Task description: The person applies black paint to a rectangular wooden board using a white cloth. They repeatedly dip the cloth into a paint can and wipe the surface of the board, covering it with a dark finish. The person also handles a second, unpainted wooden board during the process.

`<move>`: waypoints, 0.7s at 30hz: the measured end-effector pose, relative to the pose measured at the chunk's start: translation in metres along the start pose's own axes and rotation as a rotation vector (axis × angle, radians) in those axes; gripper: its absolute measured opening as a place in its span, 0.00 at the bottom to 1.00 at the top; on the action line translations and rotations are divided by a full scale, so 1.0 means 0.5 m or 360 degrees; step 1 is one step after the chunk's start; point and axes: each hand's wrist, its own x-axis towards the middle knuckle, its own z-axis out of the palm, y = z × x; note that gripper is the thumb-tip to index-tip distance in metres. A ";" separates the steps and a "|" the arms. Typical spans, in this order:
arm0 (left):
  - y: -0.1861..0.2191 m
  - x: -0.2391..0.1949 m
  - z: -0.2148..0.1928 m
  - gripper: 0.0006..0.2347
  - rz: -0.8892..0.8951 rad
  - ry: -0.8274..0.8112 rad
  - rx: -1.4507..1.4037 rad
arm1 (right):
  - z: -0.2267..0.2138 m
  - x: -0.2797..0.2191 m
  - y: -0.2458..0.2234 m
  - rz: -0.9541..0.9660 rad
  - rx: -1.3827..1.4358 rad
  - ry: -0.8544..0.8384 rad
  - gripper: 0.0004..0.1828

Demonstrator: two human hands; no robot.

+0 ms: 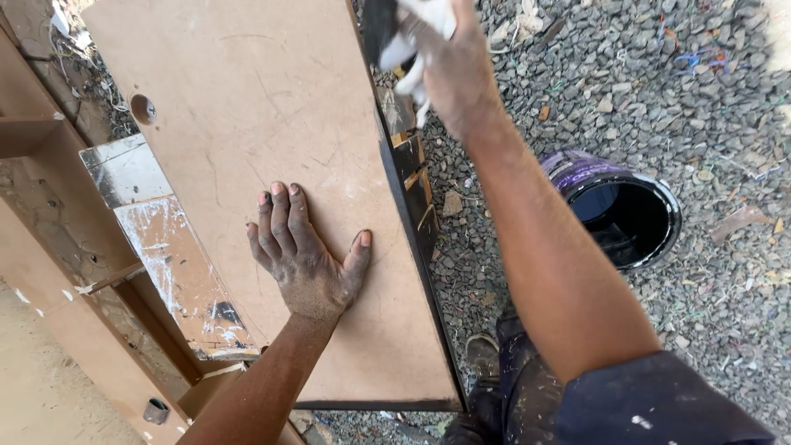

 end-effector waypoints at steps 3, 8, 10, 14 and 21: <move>-0.002 0.005 0.006 0.41 -0.0026 0.0002 0.0018 | -0.046 0.014 0.001 0.0233 0.0073 0.0100 0.24; -0.004 -0.002 0.003 0.40 -0.0024 0.0011 0.0007 | -0.056 -0.070 0.154 0.0779 0.0754 -0.0468 0.06; 0.006 -0.006 0.000 0.39 -0.0045 -0.0019 -0.0047 | -0.072 -0.165 0.173 0.1035 0.0579 -0.0570 0.05; 0.004 -0.002 0.000 0.38 -0.0029 -0.0027 -0.0069 | -0.100 -0.410 0.271 0.1643 0.0536 -0.0636 0.12; 0.006 -0.005 -0.005 0.38 -0.0011 -0.0034 -0.0061 | -0.160 -0.647 0.202 0.1823 -0.0524 -0.0845 0.23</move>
